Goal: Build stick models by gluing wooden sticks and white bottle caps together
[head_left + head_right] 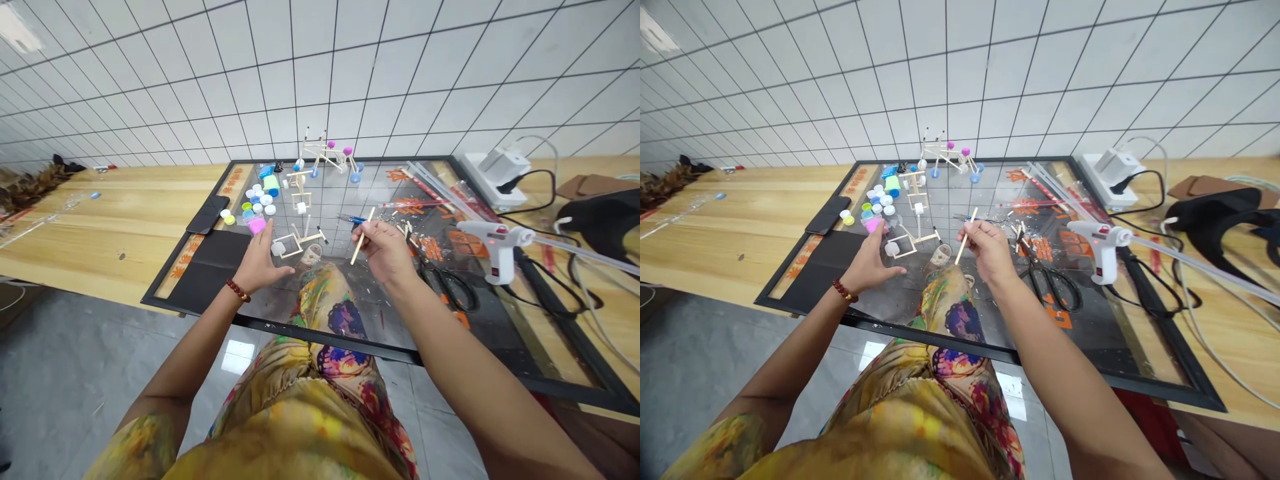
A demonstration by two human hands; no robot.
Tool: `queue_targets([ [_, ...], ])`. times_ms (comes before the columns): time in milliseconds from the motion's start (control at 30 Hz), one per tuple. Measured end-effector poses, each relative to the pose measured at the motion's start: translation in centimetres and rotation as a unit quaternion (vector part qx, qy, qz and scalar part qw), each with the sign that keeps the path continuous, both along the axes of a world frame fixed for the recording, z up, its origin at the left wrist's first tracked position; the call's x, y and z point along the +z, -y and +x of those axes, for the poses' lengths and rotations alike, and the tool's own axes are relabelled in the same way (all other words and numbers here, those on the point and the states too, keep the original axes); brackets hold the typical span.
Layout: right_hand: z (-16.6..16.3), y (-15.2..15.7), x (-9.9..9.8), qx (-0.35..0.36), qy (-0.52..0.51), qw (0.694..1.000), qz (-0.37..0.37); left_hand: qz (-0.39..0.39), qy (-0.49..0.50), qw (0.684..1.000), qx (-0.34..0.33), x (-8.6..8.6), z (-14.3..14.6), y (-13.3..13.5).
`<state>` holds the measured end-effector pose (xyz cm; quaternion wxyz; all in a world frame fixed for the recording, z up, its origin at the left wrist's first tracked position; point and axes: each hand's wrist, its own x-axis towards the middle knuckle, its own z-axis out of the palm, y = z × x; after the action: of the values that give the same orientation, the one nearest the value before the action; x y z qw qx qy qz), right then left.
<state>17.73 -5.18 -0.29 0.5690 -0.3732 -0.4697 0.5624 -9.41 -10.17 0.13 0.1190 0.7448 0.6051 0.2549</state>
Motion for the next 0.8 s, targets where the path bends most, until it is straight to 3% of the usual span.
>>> queue_targets([
  [267,-0.4,-0.3,-0.6,0.000,-0.030,0.998,-0.049,-0.043,0.038,0.998,0.018,-0.2,0.0,-0.8],
  [467,-0.4,-0.3,-0.7,0.003,-0.033,0.998,-0.050,-0.024,0.039,0.999,0.022,-0.5,0.1,-1.2],
  [800,0.1,-0.6,0.2,-0.032,-0.109,0.990,-0.083,0.009,0.155,0.986,0.058,-0.9,1.8,-2.8],
])
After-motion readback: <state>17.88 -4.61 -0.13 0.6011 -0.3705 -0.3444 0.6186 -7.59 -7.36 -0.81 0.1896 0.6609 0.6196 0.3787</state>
